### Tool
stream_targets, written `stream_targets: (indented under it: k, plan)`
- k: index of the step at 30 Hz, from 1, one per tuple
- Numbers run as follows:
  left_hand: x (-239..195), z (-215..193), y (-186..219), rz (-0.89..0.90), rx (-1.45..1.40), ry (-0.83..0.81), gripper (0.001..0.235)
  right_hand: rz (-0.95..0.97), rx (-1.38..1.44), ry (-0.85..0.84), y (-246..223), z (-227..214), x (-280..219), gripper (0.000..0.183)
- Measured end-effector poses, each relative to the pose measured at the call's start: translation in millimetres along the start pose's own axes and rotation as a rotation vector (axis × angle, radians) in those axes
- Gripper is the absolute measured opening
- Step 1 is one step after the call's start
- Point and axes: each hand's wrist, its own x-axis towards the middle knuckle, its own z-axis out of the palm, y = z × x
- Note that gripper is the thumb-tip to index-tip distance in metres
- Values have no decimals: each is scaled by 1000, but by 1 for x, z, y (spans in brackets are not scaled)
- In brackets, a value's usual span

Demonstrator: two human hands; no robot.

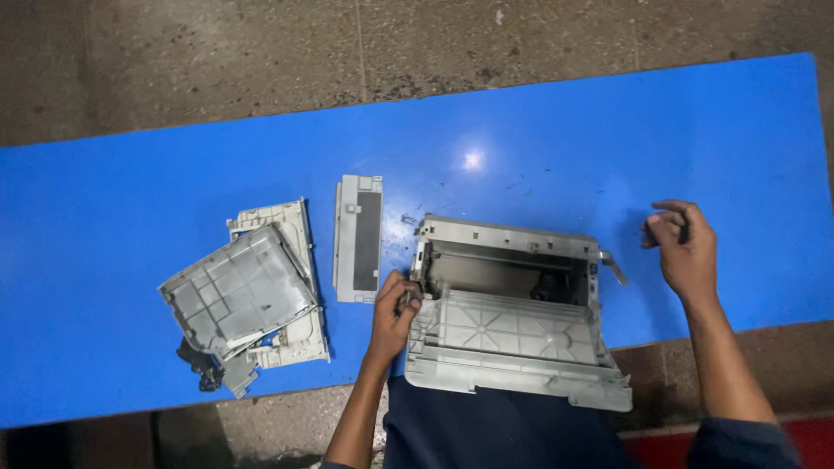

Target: The person disassembles a white electronic device on a blue workbench, removing the outer casing and internal components. They use a screwdriver to loosen screws and a multimeter to test the circuit board.

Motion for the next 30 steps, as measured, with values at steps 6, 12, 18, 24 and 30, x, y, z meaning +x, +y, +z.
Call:
stream_targets:
  k: [6, 12, 18, 24, 30]
  plan:
    - [-1, 2, -10, -65, -50, 2, 6, 275, -688, -256, 136, 28, -79, 43]
    - [-8, 1, -17, -27, -101, 13, 19, 28, -504, 43, 154, 53, -96, 27]
    - [-7, 9, -21, -34, -121, 70, 25, -250, -91, 248, 30, -15, -49, 16]
    - [-9, 17, -19, 11, -118, 127, 22, -550, -237, -571, -116, 71, -18, 21]
    - [-9, 17, -22, -30, -177, 123, 30, -840, -319, -846, -174, 159, -1, 27]
